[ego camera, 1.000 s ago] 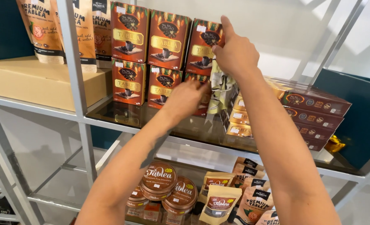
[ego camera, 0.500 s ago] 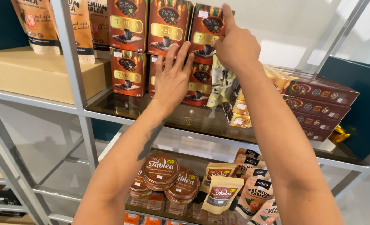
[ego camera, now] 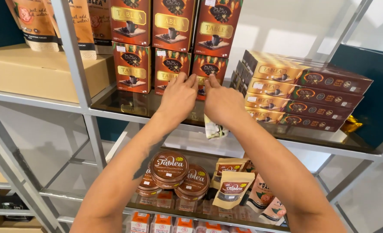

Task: Wiping down packaged food products with a cloth and placing them into a shopping basket for organization.

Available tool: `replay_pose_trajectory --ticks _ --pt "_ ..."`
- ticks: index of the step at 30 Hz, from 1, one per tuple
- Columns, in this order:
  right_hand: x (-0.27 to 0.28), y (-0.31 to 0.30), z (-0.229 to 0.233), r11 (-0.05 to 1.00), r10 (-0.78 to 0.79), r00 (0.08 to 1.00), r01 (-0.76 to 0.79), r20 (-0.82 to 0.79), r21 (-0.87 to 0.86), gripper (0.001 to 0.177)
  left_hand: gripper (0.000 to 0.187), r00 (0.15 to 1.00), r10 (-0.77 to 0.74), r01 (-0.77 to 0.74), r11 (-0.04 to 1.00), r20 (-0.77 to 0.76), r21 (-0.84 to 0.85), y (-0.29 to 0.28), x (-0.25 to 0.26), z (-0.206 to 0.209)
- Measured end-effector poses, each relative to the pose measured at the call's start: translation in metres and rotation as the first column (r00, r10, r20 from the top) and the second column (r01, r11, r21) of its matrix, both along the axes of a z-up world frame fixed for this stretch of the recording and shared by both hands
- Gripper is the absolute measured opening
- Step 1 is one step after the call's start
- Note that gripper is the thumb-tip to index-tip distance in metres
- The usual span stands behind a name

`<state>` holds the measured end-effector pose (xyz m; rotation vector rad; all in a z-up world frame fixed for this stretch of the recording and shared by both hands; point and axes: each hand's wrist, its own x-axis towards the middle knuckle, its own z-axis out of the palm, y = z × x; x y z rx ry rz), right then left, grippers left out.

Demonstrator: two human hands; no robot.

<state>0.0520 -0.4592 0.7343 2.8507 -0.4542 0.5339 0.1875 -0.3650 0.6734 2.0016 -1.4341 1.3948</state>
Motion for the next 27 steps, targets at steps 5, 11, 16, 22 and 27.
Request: replay_pose_trajectory --ticks 5,11,16,22,27 --pt "0.017 -0.002 0.004 0.999 -0.035 0.997 0.038 -0.072 0.038 0.069 0.045 0.999 0.052 -0.052 0.998 -0.002 0.041 -0.009 0.007 -0.003" --pt "0.034 -0.008 0.005 0.996 -0.073 0.993 0.078 -0.098 0.043 0.064 0.048 0.994 0.112 -0.113 0.990 0.016 0.078 -0.026 0.022 -0.008" --pt "0.039 -0.011 0.007 0.993 -0.089 0.992 0.096 -0.093 0.076 0.058 0.044 0.971 0.237 -0.239 0.940 0.035 0.245 -0.029 0.014 0.001" --pt "0.043 -0.013 0.005 0.992 -0.090 0.991 0.098 -0.098 0.083 0.056 0.059 0.901 0.406 -0.433 0.847 0.152 0.309 -0.032 0.009 0.004" --pt "0.047 -0.014 0.004 0.993 -0.080 0.994 0.086 -0.077 0.075 0.051 0.049 0.874 0.459 -0.484 0.800 0.160 0.355 -0.028 0.002 0.012"
